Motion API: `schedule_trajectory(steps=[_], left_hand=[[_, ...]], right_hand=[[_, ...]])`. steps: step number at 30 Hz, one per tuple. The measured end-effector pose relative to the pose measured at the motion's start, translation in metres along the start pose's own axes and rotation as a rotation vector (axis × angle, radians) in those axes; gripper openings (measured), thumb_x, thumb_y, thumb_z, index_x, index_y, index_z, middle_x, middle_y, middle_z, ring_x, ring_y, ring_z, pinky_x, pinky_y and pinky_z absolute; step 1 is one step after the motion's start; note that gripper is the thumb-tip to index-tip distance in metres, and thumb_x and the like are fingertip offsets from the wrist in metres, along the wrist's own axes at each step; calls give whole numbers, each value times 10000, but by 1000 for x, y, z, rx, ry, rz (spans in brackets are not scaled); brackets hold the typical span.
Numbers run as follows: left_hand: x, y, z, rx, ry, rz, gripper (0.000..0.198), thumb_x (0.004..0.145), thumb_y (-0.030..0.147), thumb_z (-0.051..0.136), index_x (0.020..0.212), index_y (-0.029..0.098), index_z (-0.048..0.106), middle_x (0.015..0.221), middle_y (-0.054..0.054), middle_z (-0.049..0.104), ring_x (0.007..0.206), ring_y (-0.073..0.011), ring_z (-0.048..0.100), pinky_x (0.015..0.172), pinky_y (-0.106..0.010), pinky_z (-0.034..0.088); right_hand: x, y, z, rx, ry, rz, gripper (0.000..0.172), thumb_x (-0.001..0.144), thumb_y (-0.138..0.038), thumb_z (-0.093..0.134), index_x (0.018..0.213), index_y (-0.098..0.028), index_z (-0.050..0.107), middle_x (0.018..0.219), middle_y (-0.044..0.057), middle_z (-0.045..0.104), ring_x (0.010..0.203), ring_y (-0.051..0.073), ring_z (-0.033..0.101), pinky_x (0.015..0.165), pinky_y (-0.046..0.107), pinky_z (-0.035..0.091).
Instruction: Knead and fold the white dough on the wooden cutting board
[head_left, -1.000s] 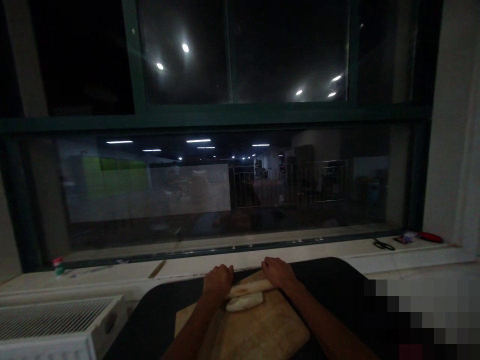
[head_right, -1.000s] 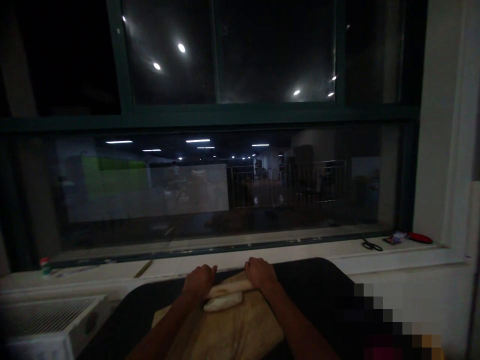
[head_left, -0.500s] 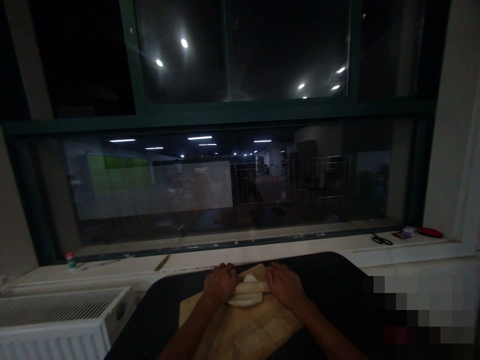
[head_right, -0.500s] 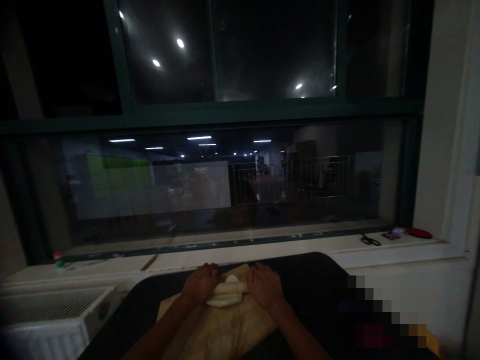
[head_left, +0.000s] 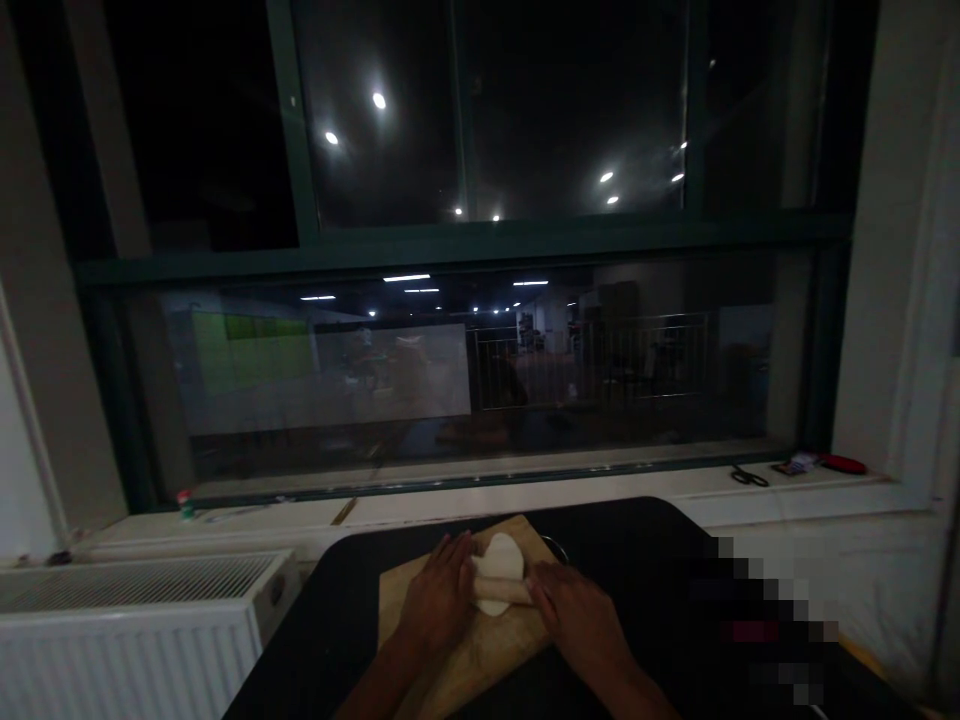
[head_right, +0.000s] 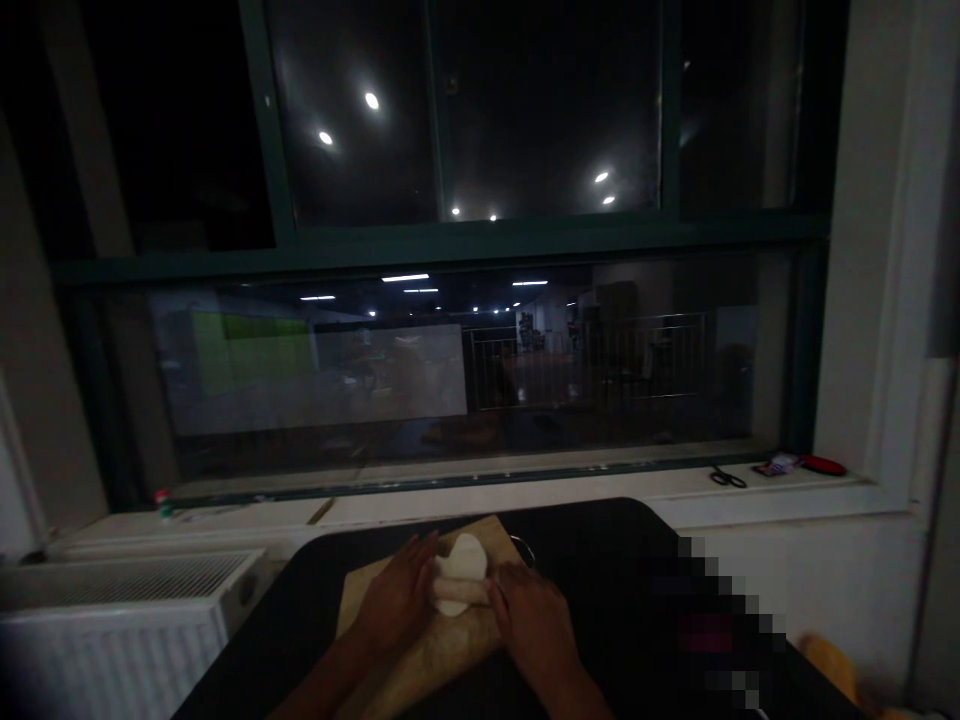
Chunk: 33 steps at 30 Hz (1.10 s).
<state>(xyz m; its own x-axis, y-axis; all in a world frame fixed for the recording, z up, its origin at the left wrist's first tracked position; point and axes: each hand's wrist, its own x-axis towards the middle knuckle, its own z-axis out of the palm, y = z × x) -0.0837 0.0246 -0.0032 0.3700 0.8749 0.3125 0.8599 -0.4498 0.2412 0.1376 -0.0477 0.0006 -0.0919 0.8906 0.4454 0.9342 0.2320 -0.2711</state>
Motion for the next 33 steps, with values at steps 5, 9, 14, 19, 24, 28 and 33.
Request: schedule_trajectory(steps=[5,9,14,19,24,28,33], left_hand=[[-20,-9,3,-75,-23,29,560,1002,444,153,1452,218,398,1530,-1,365,1429,-175,275,1187,-379,247],[-32,-7,-4,-80,-25,23,577,1002,450,149,1444,191,415,1515,-20,397,1406,-169,325,1178,-342,266],[-29,5,-14,-60,-12,-38,541,995,381,192,1398,171,486,1431,-39,516,1319,-177,449,1131,-285,326],[-11,7,-9,9,17,-48,511,978,314,214,1372,155,499,1374,-70,563,1260,-205,486,1087,-311,349],[4,3,6,151,108,-122,394,944,256,257,1139,164,586,1152,-110,612,1081,-244,527,962,-375,384],[17,3,9,189,136,-171,357,939,249,265,1095,149,570,1126,-120,592,1076,-262,501,951,-400,364],[42,1,5,190,60,-154,402,955,298,255,1047,154,618,1173,-133,592,1133,-282,489,978,-435,355]], right_hand=[[-15,-10,-6,55,-35,1,313,958,-396,436,1169,-310,650,1128,19,706,1000,189,657,849,277,473],[-15,-13,-8,64,-50,0,300,923,-422,497,1141,-310,670,1085,27,718,990,202,657,864,289,461],[-6,-13,-6,19,-44,1,371,905,-518,493,1103,-256,666,1048,67,714,965,224,656,794,293,470],[8,-8,1,8,-20,-27,481,917,-592,426,1166,-234,628,1141,83,679,1028,233,631,811,306,473],[24,-2,16,-80,28,-14,510,910,-614,407,1220,-265,615,1110,95,656,1023,258,608,813,345,468],[34,3,23,-95,15,-8,523,929,-608,360,1206,-243,612,1069,102,661,950,253,631,783,350,467],[54,9,22,-103,-30,-40,492,969,-562,291,1137,-243,626,1018,80,686,940,227,633,793,324,453]])
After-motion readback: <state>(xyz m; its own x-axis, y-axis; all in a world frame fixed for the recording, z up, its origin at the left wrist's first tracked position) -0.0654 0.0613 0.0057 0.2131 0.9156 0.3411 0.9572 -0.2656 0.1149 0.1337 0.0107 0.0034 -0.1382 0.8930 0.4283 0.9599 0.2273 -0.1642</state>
